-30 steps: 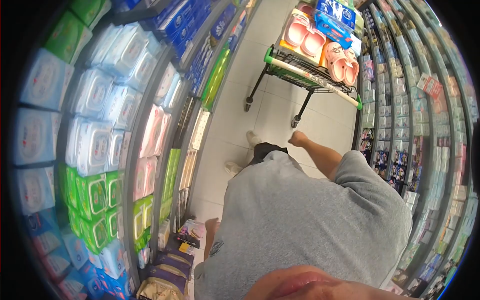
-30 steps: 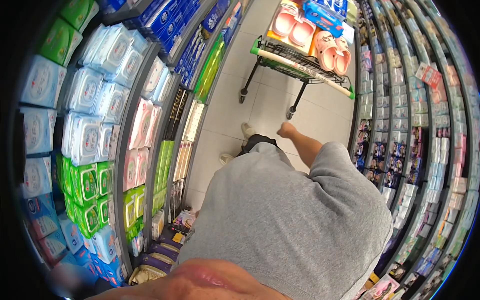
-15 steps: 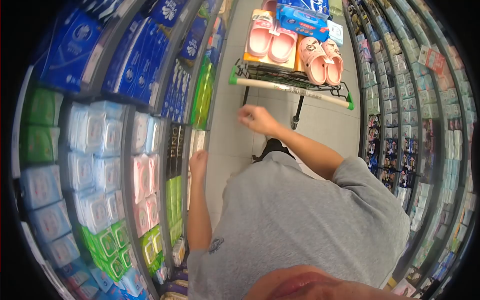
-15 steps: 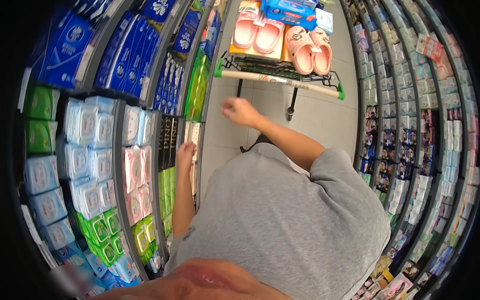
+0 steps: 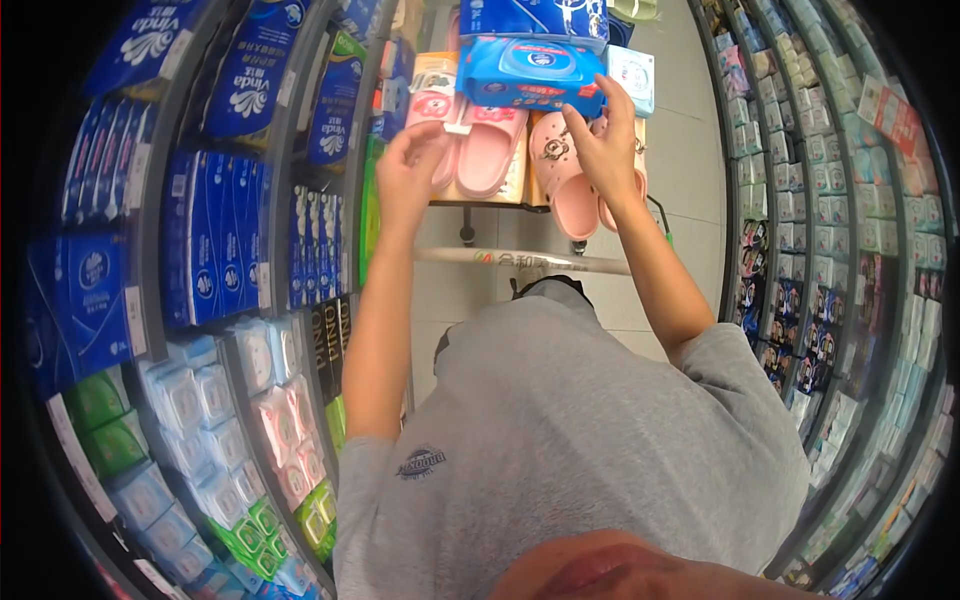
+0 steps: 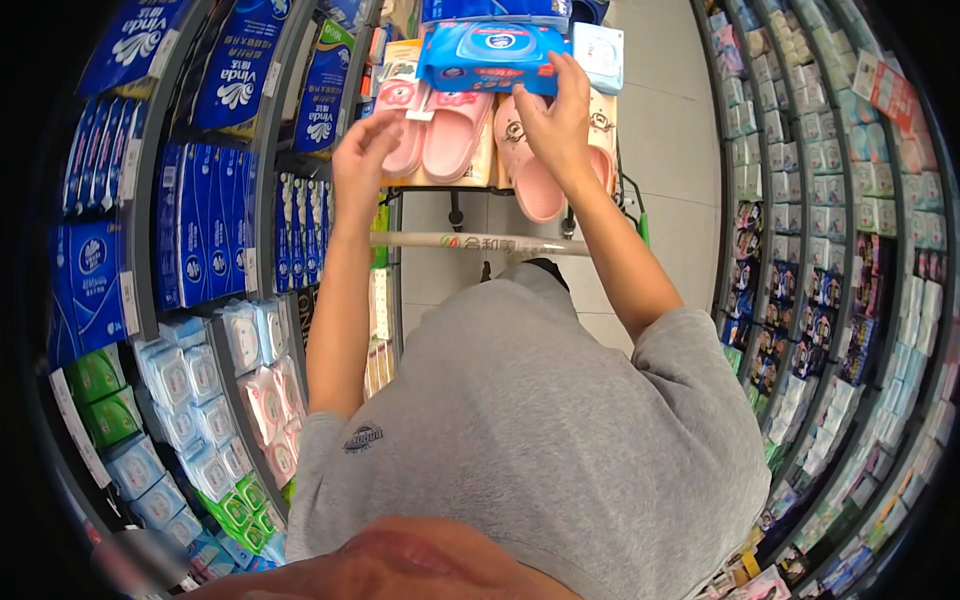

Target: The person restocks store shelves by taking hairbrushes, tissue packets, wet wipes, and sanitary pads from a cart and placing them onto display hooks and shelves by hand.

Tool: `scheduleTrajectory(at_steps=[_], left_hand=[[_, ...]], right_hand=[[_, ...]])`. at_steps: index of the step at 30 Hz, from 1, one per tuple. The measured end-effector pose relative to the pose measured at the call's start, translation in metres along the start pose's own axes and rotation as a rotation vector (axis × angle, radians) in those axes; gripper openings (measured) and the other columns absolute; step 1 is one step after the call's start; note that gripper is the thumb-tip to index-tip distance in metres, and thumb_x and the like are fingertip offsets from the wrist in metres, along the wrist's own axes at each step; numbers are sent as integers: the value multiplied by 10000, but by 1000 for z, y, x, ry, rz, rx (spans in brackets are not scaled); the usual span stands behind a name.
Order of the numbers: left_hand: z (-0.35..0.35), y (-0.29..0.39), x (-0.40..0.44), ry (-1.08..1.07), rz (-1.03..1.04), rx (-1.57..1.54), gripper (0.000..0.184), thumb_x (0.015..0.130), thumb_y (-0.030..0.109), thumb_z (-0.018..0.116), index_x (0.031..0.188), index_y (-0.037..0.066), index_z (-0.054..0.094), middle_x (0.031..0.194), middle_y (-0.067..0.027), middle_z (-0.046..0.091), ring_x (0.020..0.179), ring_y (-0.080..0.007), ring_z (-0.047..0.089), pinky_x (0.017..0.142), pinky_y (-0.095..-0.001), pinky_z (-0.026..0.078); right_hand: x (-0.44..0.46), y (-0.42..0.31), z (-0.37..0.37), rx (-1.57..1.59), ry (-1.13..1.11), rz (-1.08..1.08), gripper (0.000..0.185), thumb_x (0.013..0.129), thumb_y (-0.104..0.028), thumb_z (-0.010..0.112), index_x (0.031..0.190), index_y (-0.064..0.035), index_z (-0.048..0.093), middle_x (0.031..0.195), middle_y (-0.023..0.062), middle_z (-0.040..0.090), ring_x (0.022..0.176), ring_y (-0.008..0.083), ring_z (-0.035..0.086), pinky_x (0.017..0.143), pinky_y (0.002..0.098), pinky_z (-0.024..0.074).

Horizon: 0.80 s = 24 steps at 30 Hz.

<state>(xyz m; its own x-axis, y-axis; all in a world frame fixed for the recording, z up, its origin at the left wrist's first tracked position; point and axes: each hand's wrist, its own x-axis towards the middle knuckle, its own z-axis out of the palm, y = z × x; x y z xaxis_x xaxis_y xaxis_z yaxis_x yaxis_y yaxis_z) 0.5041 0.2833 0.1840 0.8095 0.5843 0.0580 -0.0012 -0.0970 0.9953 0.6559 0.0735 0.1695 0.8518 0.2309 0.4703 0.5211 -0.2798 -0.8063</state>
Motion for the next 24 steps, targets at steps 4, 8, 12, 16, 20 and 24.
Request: scheduleTrajectory(at_steps=[4, 8, 12, 16, 20, 24], left_hand=[[34, 2, 56, 2, -82, -53, 415, 868, 146, 726, 1197, -59, 579, 1197, -166, 632, 1077, -190, 607, 956, -317, 470], [57, -4, 89, 80, -106, -43, 734, 844, 195, 758, 1403, -73, 366, 1387, -235, 487, 1236, -222, 524, 971, -284, 441], [62, -34, 118, 58, -215, -81, 741, 843, 214, 761, 1369, -130, 369, 1339, -248, 511, 1183, -234, 563, 950, -291, 463], [63, -35, 125, -96, -365, -172, 556, 869, 204, 733, 1253, -130, 509, 1163, -189, 627, 1005, -188, 640, 883, -277, 498], [74, -13, 118, -71, -383, -216, 450, 883, 199, 716, 1186, -103, 575, 1063, -155, 665, 919, -159, 652, 852, -276, 508], [78, -9, 121, -59, -380, -187, 439, 886, 201, 710, 1179, -95, 572, 1047, -146, 663, 887, -160, 659, 800, -280, 525]], right_hand=[[19, 32, -5, -71, 22, 52, 677, 804, -255, 739, 1332, 57, 453, 1373, 296, 427, 1297, 414, 411, 1065, 455, 359], [23, 49, 0, -99, -7, 206, 721, 789, -273, 754, 1332, 81, 437, 1339, 293, 455, 1257, 416, 435, 1052, 456, 369], [26, 50, 0, -166, -82, 196, 724, 768, -276, 765, 1310, 93, 458, 1286, 283, 502, 1196, 417, 466, 1032, 463, 382], [26, 64, 4, -282, -96, 98, 707, 747, -273, 771, 1288, 87, 495, 1263, 261, 533, 1179, 414, 473, 1021, 476, 385], [29, 59, 5, -312, -112, 86, 685, 728, -258, 776, 1267, 78, 518, 1260, 254, 539, 1175, 418, 470, 1024, 481, 376], [31, 55, 4, -251, -138, 135, 653, 707, -197, 776, 1252, 65, 528, 1248, 254, 547, 1167, 420, 469, 1019, 478, 374]])
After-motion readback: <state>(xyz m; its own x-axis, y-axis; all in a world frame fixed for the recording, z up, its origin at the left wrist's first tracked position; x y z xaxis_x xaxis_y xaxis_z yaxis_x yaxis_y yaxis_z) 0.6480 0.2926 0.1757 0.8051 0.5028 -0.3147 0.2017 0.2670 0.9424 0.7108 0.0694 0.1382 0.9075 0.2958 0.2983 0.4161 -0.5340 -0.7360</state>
